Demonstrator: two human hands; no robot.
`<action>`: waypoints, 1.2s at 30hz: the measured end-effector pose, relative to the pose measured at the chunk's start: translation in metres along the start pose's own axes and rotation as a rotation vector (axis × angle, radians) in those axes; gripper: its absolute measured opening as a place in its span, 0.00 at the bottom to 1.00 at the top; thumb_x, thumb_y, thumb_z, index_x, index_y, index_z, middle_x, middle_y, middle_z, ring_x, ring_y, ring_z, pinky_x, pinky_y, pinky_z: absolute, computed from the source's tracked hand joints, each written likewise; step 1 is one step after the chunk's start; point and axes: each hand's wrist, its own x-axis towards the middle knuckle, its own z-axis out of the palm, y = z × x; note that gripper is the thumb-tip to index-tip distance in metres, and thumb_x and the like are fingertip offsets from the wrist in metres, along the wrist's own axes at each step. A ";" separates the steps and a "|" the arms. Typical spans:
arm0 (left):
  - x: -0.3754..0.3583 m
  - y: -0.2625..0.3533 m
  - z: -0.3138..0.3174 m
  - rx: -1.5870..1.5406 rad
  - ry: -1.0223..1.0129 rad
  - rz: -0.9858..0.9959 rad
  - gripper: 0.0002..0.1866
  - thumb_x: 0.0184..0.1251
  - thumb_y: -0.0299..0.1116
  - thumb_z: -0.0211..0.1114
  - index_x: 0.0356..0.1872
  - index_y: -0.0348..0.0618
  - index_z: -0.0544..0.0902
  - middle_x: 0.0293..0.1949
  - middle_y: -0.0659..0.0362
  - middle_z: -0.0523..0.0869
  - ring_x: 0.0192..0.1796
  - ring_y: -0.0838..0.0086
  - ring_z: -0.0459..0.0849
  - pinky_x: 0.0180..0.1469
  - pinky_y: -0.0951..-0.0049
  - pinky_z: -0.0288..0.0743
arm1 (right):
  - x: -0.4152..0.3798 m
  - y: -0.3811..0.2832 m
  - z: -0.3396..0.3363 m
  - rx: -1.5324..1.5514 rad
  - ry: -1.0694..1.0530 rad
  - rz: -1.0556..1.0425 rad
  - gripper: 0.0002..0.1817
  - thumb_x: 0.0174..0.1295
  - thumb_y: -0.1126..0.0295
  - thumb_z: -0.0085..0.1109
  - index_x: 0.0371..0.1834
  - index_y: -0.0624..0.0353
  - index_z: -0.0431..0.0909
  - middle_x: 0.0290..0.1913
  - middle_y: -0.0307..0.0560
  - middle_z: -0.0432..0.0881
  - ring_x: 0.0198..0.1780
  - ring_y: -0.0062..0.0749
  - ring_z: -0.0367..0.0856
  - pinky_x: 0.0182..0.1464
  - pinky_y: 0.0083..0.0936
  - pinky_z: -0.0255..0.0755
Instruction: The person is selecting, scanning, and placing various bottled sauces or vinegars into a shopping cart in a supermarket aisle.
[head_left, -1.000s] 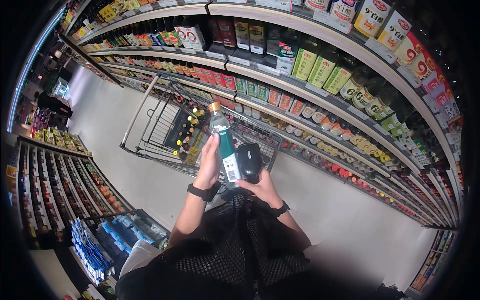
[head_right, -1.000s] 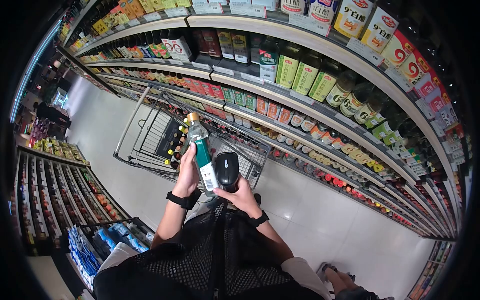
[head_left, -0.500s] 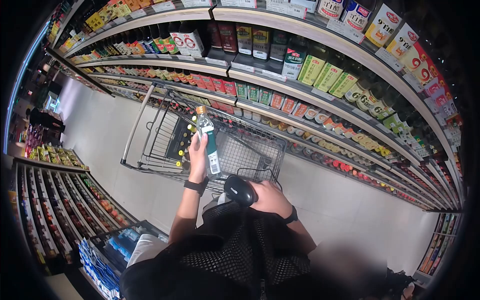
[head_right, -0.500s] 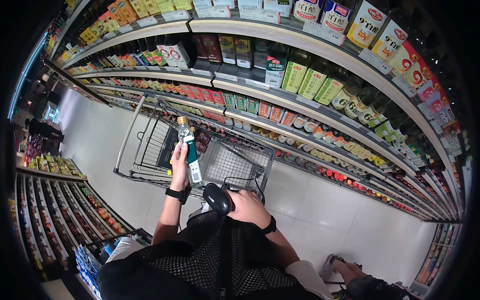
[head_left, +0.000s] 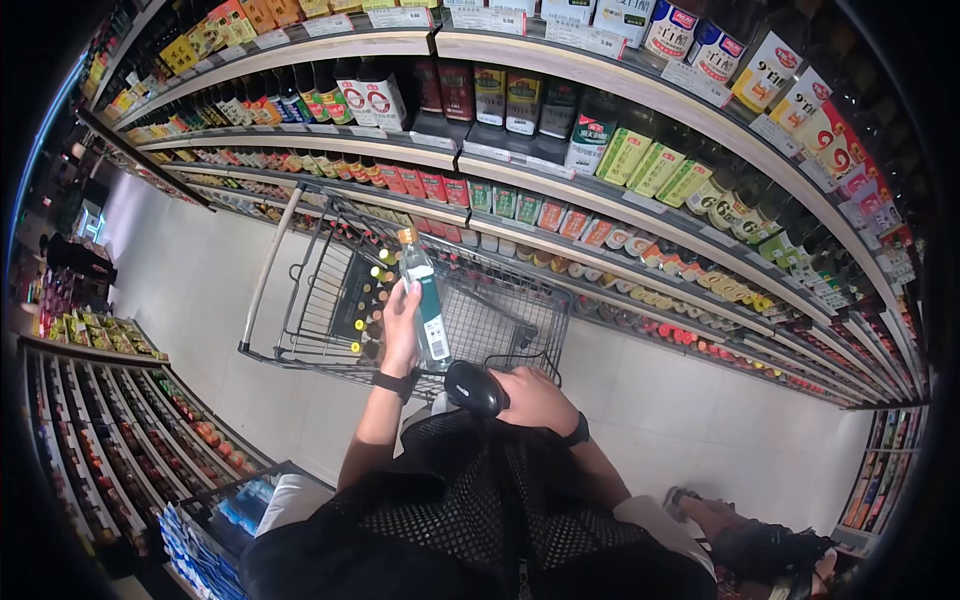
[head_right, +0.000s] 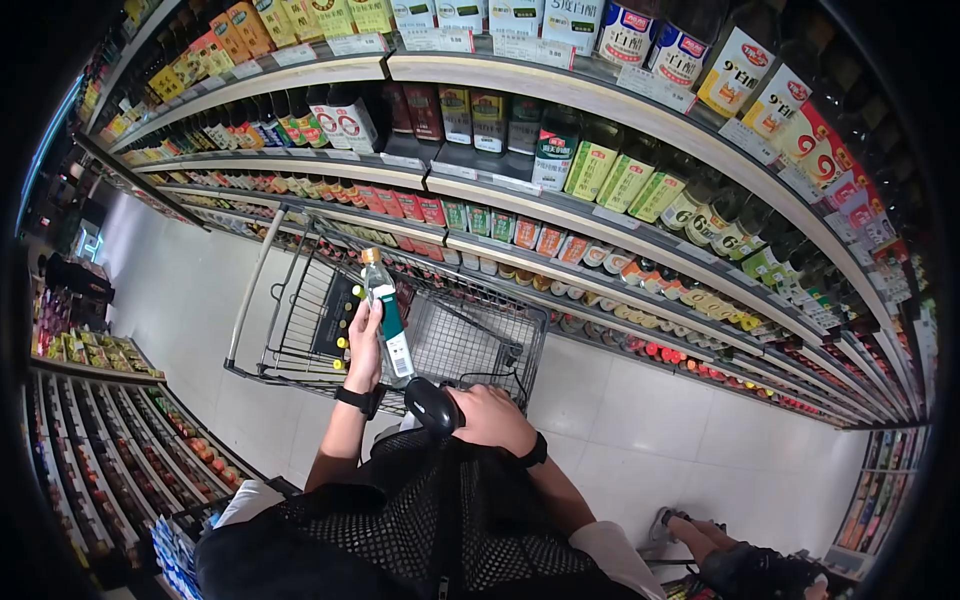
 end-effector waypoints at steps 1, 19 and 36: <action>-0.001 0.000 0.002 0.007 0.017 0.017 0.21 0.75 0.39 0.60 0.61 0.37 0.76 0.52 0.60 0.82 0.52 0.78 0.78 0.56 0.75 0.70 | -0.001 0.004 0.008 -0.031 0.132 -0.063 0.26 0.51 0.59 0.63 0.53 0.58 0.76 0.36 0.62 0.83 0.42 0.61 0.81 0.50 0.50 0.73; -0.024 -0.003 0.019 -0.791 -0.502 -0.217 0.34 0.64 0.58 0.60 0.64 0.48 0.67 0.54 0.43 0.79 0.46 0.57 0.85 0.47 0.57 0.81 | 0.013 0.010 0.020 0.729 0.502 -0.119 0.22 0.54 0.67 0.76 0.49 0.66 0.80 0.39 0.43 0.86 0.41 0.21 0.81 0.47 0.25 0.76; 0.024 0.101 0.058 0.535 -0.619 0.306 0.23 0.45 0.31 0.82 0.45 0.38 0.84 0.41 0.60 0.88 0.43 0.79 0.84 0.51 0.73 0.78 | 0.007 0.023 0.018 0.612 0.914 0.022 0.13 0.56 0.70 0.73 0.39 0.65 0.81 0.32 0.41 0.86 0.34 0.22 0.83 0.39 0.24 0.76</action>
